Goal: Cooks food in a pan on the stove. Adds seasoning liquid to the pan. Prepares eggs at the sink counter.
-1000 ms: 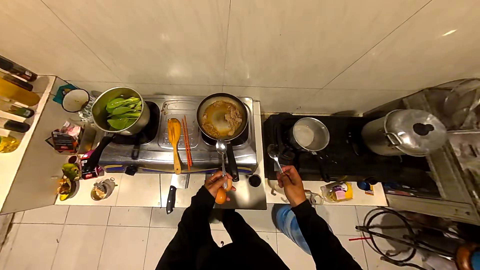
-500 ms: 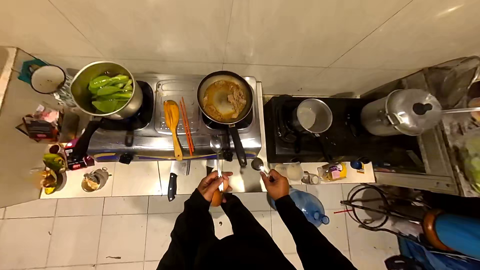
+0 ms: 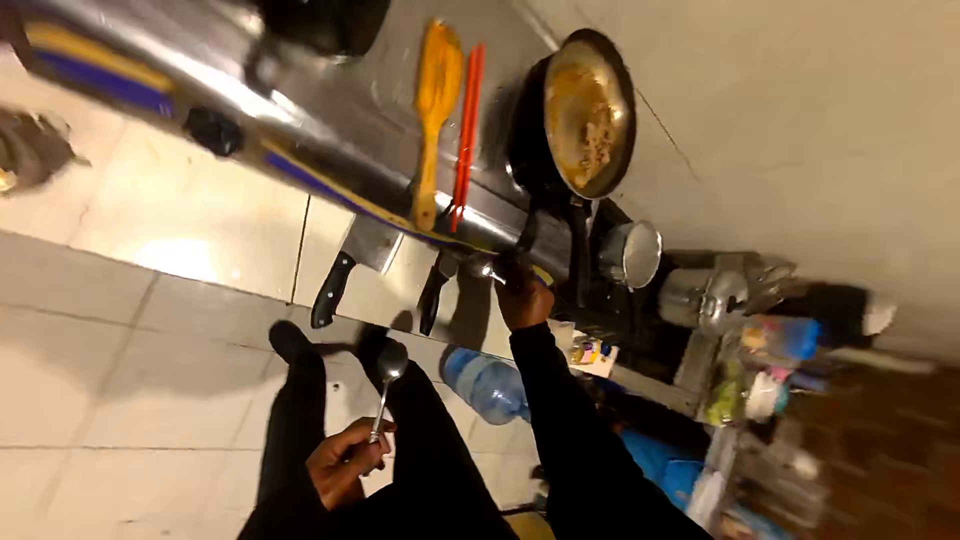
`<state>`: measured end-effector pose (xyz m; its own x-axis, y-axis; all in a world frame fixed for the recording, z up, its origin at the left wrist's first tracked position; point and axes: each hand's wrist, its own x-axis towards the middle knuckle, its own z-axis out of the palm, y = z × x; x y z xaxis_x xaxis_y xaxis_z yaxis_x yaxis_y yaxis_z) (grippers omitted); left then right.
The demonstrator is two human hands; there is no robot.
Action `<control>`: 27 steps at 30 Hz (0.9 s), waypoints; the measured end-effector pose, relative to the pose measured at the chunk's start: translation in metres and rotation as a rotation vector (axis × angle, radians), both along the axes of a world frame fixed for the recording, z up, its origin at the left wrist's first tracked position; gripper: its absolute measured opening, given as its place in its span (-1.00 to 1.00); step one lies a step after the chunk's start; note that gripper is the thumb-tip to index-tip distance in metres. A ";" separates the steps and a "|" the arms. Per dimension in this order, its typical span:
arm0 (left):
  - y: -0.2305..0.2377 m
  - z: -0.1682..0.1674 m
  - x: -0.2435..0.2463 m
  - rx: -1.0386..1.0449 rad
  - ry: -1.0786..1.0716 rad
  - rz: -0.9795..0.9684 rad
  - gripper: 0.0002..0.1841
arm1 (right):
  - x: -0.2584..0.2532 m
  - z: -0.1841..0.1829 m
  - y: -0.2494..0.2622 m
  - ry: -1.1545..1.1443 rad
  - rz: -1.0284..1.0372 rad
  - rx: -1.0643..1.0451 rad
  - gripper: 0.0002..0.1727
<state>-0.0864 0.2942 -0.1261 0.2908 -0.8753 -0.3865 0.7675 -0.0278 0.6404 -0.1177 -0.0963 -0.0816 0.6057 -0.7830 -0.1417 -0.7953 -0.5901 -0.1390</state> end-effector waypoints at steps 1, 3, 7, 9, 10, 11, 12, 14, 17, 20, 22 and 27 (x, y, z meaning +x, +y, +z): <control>0.011 -0.011 -0.004 0.000 0.000 0.007 -0.78 | -0.001 -0.004 -0.001 -0.005 0.035 -0.059 -0.60; 0.025 -0.027 -0.016 0.002 0.013 0.051 -0.78 | -0.006 -0.012 -0.006 -0.045 0.151 -0.166 -0.67; 0.040 -0.039 -0.034 0.061 0.147 0.080 -0.70 | -0.007 -0.018 -0.006 -0.064 0.183 -0.227 -0.68; 0.043 -0.036 -0.032 0.112 0.179 0.011 -0.66 | -0.005 -0.020 -0.003 -0.073 0.164 -0.258 -0.68; 0.046 -0.037 -0.031 0.120 0.184 -0.018 -0.65 | -0.005 -0.020 -0.001 -0.071 0.145 -0.260 -0.68; 0.049 -0.038 -0.032 0.115 0.193 -0.029 -0.65 | -0.003 -0.021 0.001 -0.073 0.127 -0.262 -0.68; 0.053 -0.039 -0.032 0.100 0.199 -0.029 -0.65 | -0.003 -0.021 0.002 -0.082 0.117 -0.268 -0.68; 0.059 -0.041 -0.032 0.071 0.201 -0.025 -0.66 | -0.001 -0.023 0.005 -0.104 0.098 -0.273 -0.68; 0.066 -0.040 -0.028 0.065 0.168 -0.017 -0.68 | -0.001 -0.025 0.006 -0.134 0.079 -0.256 -0.72; 0.068 -0.038 -0.025 0.059 0.150 0.008 -0.69 | -0.002 -0.029 0.007 -0.184 0.072 -0.251 -0.73; 0.068 -0.037 -0.024 0.041 0.140 0.037 -0.70 | -0.002 -0.030 0.008 -0.207 0.064 -0.242 -0.74; 0.069 -0.039 -0.024 -0.019 0.092 0.061 -0.77 | -0.001 -0.033 0.010 -0.263 0.075 -0.230 -0.77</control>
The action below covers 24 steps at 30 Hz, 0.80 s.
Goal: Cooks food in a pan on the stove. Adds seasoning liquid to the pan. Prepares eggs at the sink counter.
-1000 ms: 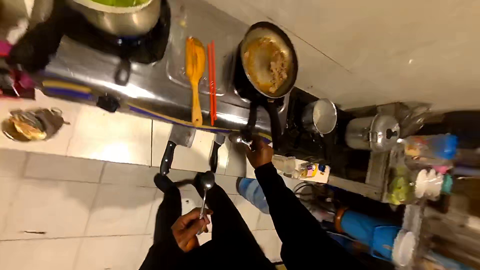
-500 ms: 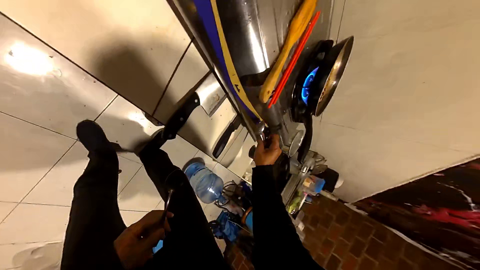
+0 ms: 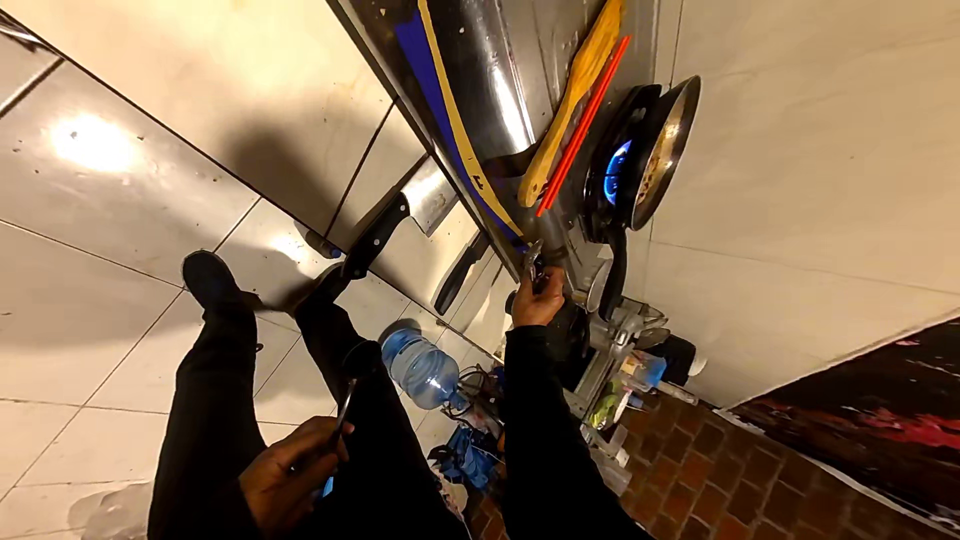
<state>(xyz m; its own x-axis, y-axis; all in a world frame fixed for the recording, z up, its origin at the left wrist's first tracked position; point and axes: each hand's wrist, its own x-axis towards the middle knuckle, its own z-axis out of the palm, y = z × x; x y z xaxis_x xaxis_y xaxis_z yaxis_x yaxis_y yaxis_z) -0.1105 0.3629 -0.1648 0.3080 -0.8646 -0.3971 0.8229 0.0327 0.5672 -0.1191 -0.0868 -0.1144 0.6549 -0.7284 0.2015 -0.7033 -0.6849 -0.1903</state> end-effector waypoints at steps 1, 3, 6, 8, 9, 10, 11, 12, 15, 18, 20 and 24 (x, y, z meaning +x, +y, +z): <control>0.000 0.001 0.000 0.002 -0.004 0.005 -0.78 | 0.000 0.000 0.000 -0.009 0.000 0.006 -0.77; -0.001 0.001 -0.001 0.008 -0.004 0.006 -0.77 | -0.001 -0.002 0.000 -0.027 -0.007 0.024 -0.77; -0.003 0.003 0.000 0.018 0.016 -0.012 -0.75 | 0.000 -0.002 0.000 -0.050 -0.023 0.039 -0.77; -0.004 0.005 0.001 0.026 0.023 -0.016 -0.75 | 0.000 -0.003 0.000 -0.062 -0.028 0.050 -0.78; -0.005 0.005 0.001 0.026 0.023 -0.009 -0.75 | 0.000 -0.003 0.000 -0.069 -0.032 0.056 -0.78; -0.006 0.006 0.001 0.024 0.025 -0.003 -0.76 | 0.000 -0.003 0.000 -0.079 -0.034 0.057 -0.78; -0.007 0.006 0.001 0.022 0.027 -0.002 -0.76 | 0.000 -0.003 0.000 -0.092 -0.032 0.061 -0.78; -0.007 0.006 0.001 0.022 0.027 -0.006 -0.75 | 0.000 -0.004 0.000 -0.104 -0.031 0.068 -0.78; -0.008 0.006 0.002 0.018 0.034 -0.008 -0.73 | 0.002 -0.004 0.001 -0.107 -0.043 0.071 -0.79; -0.010 0.005 -0.001 0.004 0.011 0.027 -0.73 | 0.002 -0.004 0.002 -0.110 -0.050 0.085 -0.79; -0.012 0.005 0.000 -0.006 -0.012 0.032 -0.75 | 0.001 -0.005 0.002 -0.116 -0.046 0.086 -0.79; -0.018 0.009 0.006 -0.034 -0.025 0.034 -0.78 | 0.002 -0.008 -0.001 -0.151 -0.018 0.072 -0.81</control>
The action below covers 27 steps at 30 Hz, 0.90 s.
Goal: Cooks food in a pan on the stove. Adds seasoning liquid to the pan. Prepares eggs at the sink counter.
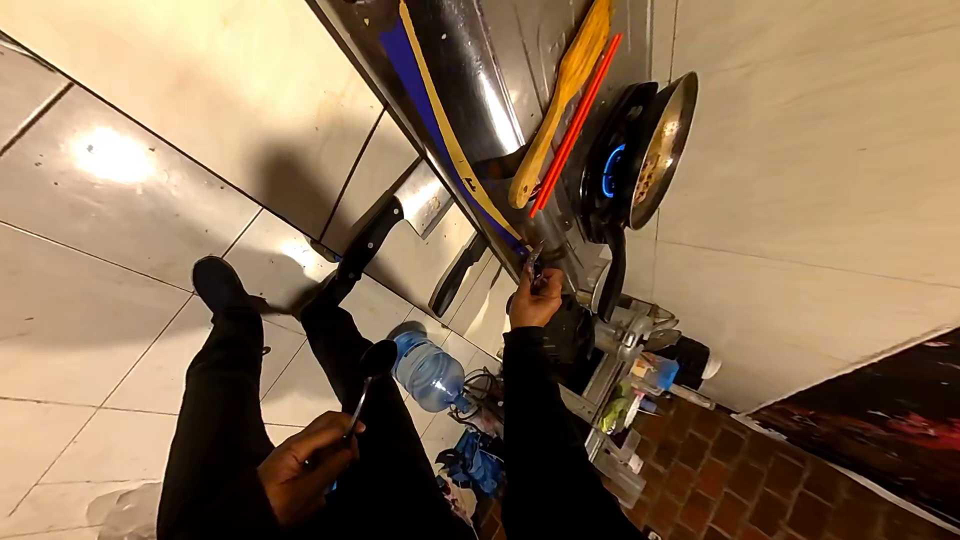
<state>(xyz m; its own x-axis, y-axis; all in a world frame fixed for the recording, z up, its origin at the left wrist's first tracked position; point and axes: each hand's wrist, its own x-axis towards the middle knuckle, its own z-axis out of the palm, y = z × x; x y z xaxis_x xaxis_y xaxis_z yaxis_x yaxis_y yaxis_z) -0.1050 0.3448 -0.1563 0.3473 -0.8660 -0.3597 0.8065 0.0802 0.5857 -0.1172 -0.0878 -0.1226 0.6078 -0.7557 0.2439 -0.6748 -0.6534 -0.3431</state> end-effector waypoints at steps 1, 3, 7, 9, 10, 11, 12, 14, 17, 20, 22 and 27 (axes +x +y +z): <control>-0.002 0.002 0.000 -0.010 -0.001 0.012 -0.80 | 0.000 -0.001 0.000 -0.002 0.001 0.006 -0.82; -0.010 0.007 0.004 -0.036 -0.013 0.027 -0.86 | -0.001 0.001 0.003 0.003 -0.007 0.047 -0.80; -0.044 0.026 0.020 -0.154 -0.089 0.042 -0.83 | -0.030 0.013 0.019 0.093 -0.043 0.152 -0.52; -0.069 0.036 0.031 -0.241 -0.086 0.027 -0.84 | -0.061 0.022 0.037 0.172 -0.101 0.215 -0.58; -0.082 0.045 0.041 -0.240 -0.083 -0.030 -0.82 | -0.077 0.029 0.047 0.186 -0.151 0.260 -0.63; -0.098 0.055 0.052 -0.218 -0.083 -0.089 -0.78 | -0.090 0.036 0.054 0.152 -0.197 0.308 -0.65; -0.116 0.065 0.064 -0.201 -0.100 -0.145 -0.75 | -0.102 0.044 0.055 0.068 -0.231 0.350 -0.66; -0.155 0.080 0.080 -0.181 -0.147 -0.204 -0.75 | -0.109 0.062 0.044 -0.226 -0.298 0.444 -0.66; -0.224 0.104 0.096 -0.126 -0.250 -0.227 -0.78 | -0.083 0.105 0.001 -0.514 -0.291 0.663 -0.57; -0.292 0.131 0.105 -0.008 -0.310 -0.272 -0.73 | -0.048 0.129 -0.038 -0.533 -0.135 0.889 -0.63; -0.325 0.141 0.103 0.047 -0.290 -0.256 -0.71 | -0.033 0.129 -0.050 -0.557 -0.048 1.015 -0.76; -0.363 0.146 0.094 0.022 -0.246 -0.236 -0.76 | -0.030 0.130 -0.060 -0.589 0.043 1.152 -0.83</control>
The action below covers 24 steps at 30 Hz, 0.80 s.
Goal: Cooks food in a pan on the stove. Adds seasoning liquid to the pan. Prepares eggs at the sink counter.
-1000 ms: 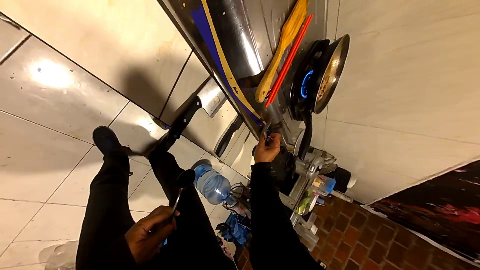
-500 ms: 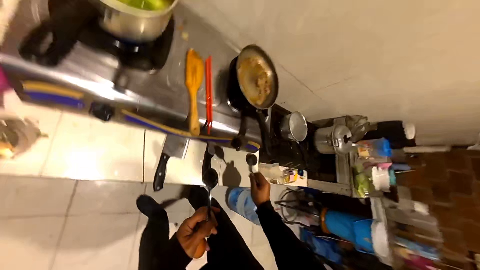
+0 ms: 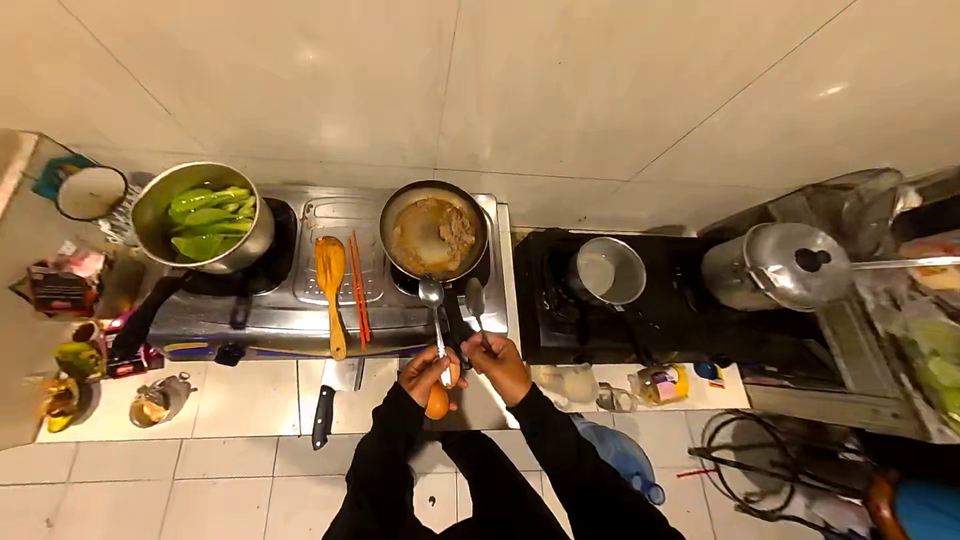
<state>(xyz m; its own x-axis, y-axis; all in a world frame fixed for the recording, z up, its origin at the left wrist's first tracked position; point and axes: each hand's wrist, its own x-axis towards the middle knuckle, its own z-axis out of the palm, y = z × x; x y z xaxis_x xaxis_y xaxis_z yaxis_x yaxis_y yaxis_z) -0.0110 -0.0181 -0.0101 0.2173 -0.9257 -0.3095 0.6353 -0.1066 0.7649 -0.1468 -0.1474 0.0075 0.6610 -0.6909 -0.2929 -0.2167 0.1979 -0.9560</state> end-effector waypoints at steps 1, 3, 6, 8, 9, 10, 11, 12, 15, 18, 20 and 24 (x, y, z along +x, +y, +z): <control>-0.003 0.000 -0.002 0.013 0.002 -0.010 -0.76 | -0.001 -0.001 -0.003 0.010 -0.003 -0.002 -0.82; -0.006 -0.001 -0.006 0.034 -0.007 -0.018 -0.77 | -0.005 -0.004 -0.007 0.007 -0.006 0.006 -0.81; -0.008 -0.002 -0.012 0.045 -0.003 -0.013 -0.78 | -0.016 -0.004 -0.011 -0.005 -0.001 -0.004 -0.79; -0.007 0.000 -0.019 0.033 0.018 -0.022 -0.77 | -0.030 -0.001 -0.015 0.089 0.000 -0.105 -0.65; -0.006 0.001 -0.022 0.028 0.019 -0.034 -0.77 | -0.037 0.002 -0.021 0.149 0.011 -0.205 -0.58; -0.004 0.002 -0.024 0.029 0.012 -0.044 -0.76 | -0.043 0.007 -0.028 0.219 0.027 -0.313 -0.52; -0.003 0.003 -0.027 0.029 0.003 -0.054 -0.76 | -0.047 0.013 -0.038 0.287 0.042 -0.445 -0.50; -0.002 0.002 -0.029 0.016 0.003 -0.059 -0.76 | -0.047 0.022 -0.050 0.352 0.057 -0.577 -0.53; 0.000 -0.004 -0.033 -0.056 0.047 -0.053 -0.77 | -0.027 0.055 -0.085 0.486 0.162 -0.826 -0.65; 0.003 -0.007 -0.033 -0.098 0.091 -0.066 -0.78 | 0.013 0.078 -0.106 0.577 0.313 -0.904 -0.72; 0.005 -0.003 -0.030 -0.077 0.108 -0.089 -0.78 | 0.045 0.087 -0.114 0.665 0.438 -0.922 -0.73; 0.006 0.005 -0.027 -0.011 0.114 -0.122 -0.79 | 0.102 0.097 -0.122 0.934 0.711 -0.959 -0.71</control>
